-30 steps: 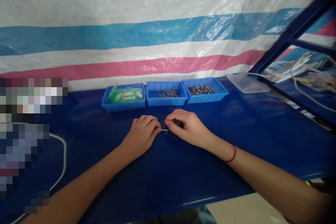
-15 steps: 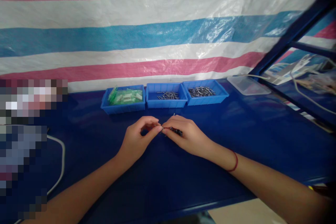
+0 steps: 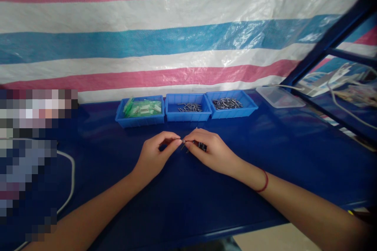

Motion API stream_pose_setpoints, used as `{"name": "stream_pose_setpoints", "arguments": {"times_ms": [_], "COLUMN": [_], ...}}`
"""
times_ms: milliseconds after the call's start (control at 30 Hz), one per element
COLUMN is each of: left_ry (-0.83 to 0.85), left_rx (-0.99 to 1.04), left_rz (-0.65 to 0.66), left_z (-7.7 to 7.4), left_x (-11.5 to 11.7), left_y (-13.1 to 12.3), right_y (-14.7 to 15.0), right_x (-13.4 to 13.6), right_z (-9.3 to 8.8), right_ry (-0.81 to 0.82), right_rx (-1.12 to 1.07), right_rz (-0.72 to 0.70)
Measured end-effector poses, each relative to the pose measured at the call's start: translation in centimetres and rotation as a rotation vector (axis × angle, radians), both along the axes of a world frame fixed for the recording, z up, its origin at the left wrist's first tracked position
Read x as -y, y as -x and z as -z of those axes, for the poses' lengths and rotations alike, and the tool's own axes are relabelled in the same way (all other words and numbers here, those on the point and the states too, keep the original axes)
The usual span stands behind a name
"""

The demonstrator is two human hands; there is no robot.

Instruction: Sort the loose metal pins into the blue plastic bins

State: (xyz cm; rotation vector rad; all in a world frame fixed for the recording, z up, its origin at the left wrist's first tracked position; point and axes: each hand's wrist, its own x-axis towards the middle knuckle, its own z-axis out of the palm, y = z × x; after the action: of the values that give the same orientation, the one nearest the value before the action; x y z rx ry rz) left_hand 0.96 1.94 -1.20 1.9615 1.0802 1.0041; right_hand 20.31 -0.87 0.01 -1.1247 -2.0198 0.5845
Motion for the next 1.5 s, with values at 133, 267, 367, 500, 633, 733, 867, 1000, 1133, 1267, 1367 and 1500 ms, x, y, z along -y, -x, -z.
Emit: {"name": "stream_pose_setpoints", "arguments": {"times_ms": [133,267,367,500,633,733,867,1000,1133,1267,1367,1500], "left_ry": [-0.012,-0.021,-0.019,-0.03,-0.017,-0.001,0.002,-0.019,-0.016,-0.101,-0.22,-0.329], "left_rx": [-0.011,-0.02,-0.032,-0.045,-0.067,-0.075,-0.115,-0.146,-0.075,-0.169,-0.318,-0.5], "left_rz": [0.0,0.01,0.023,0.038,0.059,0.073,0.093,0.122,0.073,0.085,0.187,0.238], "left_z": [0.1,0.4,0.4,0.2,0.2,0.1,-0.4,-0.5,0.0,0.0,-0.2,0.0], "left_x": [-0.1,-0.2,-0.2,-0.3,-0.3,-0.3,-0.2,-0.2,-0.2,-0.2,0.0,0.2], "left_y": [0.0,0.2,0.2,0.2,0.1,0.0,-0.1,-0.1,0.1,0.0,-0.1,-0.3], "right_y": [-0.1,0.0,0.0,0.1,0.0,0.0,0.0,0.1,-0.6,-3.3,-5.4,-5.6], "right_x": [0.0,0.0,0.0,0.1,0.1,0.2,0.3,0.4,-0.4,-2.8,-4.3,-4.6], "right_z": [0.0,0.0,0.1,0.0,-0.4,-0.6,-0.8,-1.0,-1.0,-1.0,-1.2,-1.2], "right_ry": [-0.012,-0.007,0.003,-0.025,-0.085,-0.127,-0.154,-0.147,0.066,0.25,0.408,0.528], "right_rx": [-0.005,-0.024,-0.071,-0.123,-0.137,-0.104,-0.086,-0.053,-0.236,-0.777,-1.049,-1.076], "right_rz": [0.016,0.039,0.045,0.085,0.119,0.123,0.115,0.102,0.172,0.467,0.559,0.526]}}
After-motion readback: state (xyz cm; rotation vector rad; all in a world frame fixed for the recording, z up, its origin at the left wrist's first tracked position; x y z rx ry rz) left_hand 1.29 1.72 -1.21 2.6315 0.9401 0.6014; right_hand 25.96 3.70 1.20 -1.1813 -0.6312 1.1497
